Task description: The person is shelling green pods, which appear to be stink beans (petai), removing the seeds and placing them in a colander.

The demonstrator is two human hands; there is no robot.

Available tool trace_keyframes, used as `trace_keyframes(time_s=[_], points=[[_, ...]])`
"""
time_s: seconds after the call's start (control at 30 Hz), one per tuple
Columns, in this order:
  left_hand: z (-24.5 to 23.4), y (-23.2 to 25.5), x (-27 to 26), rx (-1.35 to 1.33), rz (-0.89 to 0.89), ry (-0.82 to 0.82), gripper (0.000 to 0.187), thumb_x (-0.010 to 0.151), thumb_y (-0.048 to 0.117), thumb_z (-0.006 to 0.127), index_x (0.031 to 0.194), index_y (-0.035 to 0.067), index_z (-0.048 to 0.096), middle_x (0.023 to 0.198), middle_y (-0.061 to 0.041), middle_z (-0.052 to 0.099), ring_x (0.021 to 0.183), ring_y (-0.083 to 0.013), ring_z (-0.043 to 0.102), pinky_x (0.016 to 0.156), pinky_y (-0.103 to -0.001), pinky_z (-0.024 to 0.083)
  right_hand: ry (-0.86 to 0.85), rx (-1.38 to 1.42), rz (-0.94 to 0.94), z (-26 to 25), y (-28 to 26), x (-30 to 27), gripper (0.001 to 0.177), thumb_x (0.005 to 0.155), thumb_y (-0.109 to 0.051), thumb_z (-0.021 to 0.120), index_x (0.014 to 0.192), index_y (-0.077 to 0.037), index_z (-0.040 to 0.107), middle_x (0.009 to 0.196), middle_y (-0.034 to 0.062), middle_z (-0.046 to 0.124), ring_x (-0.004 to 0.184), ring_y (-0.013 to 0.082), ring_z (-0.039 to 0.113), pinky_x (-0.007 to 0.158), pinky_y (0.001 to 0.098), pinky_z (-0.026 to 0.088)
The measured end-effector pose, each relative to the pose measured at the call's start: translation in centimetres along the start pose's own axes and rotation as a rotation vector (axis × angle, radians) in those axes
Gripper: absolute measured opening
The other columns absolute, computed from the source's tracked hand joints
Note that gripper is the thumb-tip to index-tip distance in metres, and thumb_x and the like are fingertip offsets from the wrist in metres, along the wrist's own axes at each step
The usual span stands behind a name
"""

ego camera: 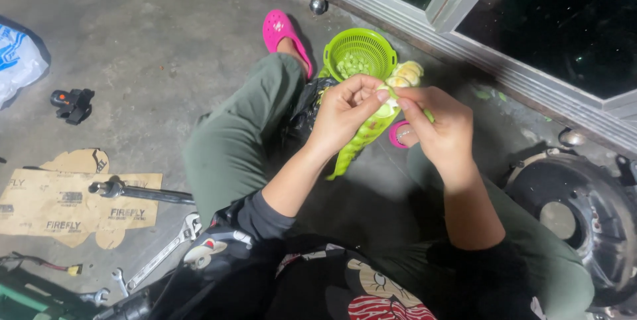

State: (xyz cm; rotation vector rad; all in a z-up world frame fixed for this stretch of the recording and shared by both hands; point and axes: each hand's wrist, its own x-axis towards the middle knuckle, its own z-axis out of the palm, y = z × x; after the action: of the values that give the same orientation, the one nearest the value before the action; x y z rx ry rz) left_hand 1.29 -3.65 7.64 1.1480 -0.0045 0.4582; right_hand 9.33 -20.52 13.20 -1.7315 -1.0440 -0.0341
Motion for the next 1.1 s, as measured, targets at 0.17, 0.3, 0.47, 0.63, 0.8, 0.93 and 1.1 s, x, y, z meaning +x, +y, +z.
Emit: trace_keyframes(time_s=[0.17, 0.3, 0.47, 0.63, 0.8, 0.93, 1.1], points=[[-2.9, -0.4, 0.9, -0.016, -0.093, 0.027, 0.014, 0.102, 0.012, 0.067, 0.11, 0.001, 0.067, 0.09, 0.001, 0.069, 0.075, -0.0025, 0.06, 0.064, -0.02, 0.048, -0.032, -0.002, 0.071, 2.6, 1.3, 1.5, 0.016, 0.101, -0.005, 0.069, 0.116, -0.001, 0.073, 0.093, 0.0061, 0.071, 0.071, 0.0095, 0.064, 0.064, 0.0243, 0.049], [-4.3, -0.1, 0.8, 0.134, -0.039, 0.1, 0.012, 0.1, 0.011, 0.069, 0.106, 0.001, 0.066, 0.088, 0.001, 0.065, 0.074, -0.0036, 0.058, 0.064, -0.022, 0.049, -0.03, -0.014, -0.028, 5.0, 2.0, 2.4, 0.017, 0.101, -0.006, 0.07, 0.117, -0.001, 0.071, 0.095, 0.0055, 0.072, 0.082, 0.008, 0.066, 0.073, 0.023, 0.052], [-5.1, 1.1, 1.2, 0.657, 0.202, 0.223, 0.013, 0.092, 0.009, 0.075, 0.1, 0.002, 0.067, 0.088, -0.004, 0.063, 0.076, -0.0109, 0.06, 0.068, -0.027, 0.051, -0.028, 0.057, 0.147, 8.5, 4.2, 3.1, 0.015, 0.101, -0.008, 0.072, 0.114, -0.001, 0.072, 0.082, 0.0036, 0.067, 0.073, 0.0067, 0.057, 0.066, 0.0219, 0.048], [-8.6, -1.8, 1.4, 0.791, 0.265, 0.304, 0.013, 0.09, 0.007, 0.076, 0.097, 0.003, 0.067, 0.088, -0.007, 0.062, 0.078, -0.0144, 0.061, 0.071, -0.028, 0.05, 0.024, 0.567, 0.36, 10.8, 10.9, 3.4, 0.011, 0.108, -0.009, 0.062, 0.11, -0.001, 0.069, 0.079, 0.0019, 0.059, 0.066, 0.0065, 0.048, 0.058, 0.0219, 0.04], [-14.0, -4.9, 1.2, 0.406, 0.035, 0.456, 0.007, 0.096, 0.007, 0.071, 0.096, 0.002, 0.066, 0.085, 0.004, 0.06, 0.076, -0.0028, 0.052, 0.069, -0.018, 0.044, 0.284, 1.239, 0.803, 11.7, 23.1, 3.3, 0.017, 0.098, -0.019, 0.05, 0.105, -0.007, 0.059, 0.083, 0.0074, 0.059, 0.061, 0.0166, 0.05, 0.049, 0.027, 0.036], [-17.3, -6.4, 0.9, 0.242, 0.008, 0.462, 0.005, 0.099, 0.006, 0.069, 0.098, 0.003, 0.065, 0.085, 0.007, 0.058, 0.076, -0.0001, 0.05, 0.069, -0.016, 0.041, 0.435, 1.289, 0.965, 13.9, 33.6, 4.4, 0.024, 0.097, -0.024, 0.048, 0.107, -0.005, 0.058, 0.095, 0.0123, 0.064, 0.078, 0.0243, 0.062, 0.064, 0.0325, 0.046], [-18.0, -6.3, 1.1, 0.23, -0.061, 0.508, 0.004, 0.099, 0.007, 0.068, 0.098, 0.004, 0.067, 0.081, 0.008, 0.058, 0.071, -0.0001, 0.05, 0.064, -0.017, 0.04, 0.527, 1.123, 1.134, 15.8, 37.5, 8.3, 0.064, 0.101, -0.055, 0.039, 0.132, -0.003, 0.058, 0.119, 0.0155, 0.057, 0.113, 0.0321, 0.05, 0.104, 0.0585, 0.038]])
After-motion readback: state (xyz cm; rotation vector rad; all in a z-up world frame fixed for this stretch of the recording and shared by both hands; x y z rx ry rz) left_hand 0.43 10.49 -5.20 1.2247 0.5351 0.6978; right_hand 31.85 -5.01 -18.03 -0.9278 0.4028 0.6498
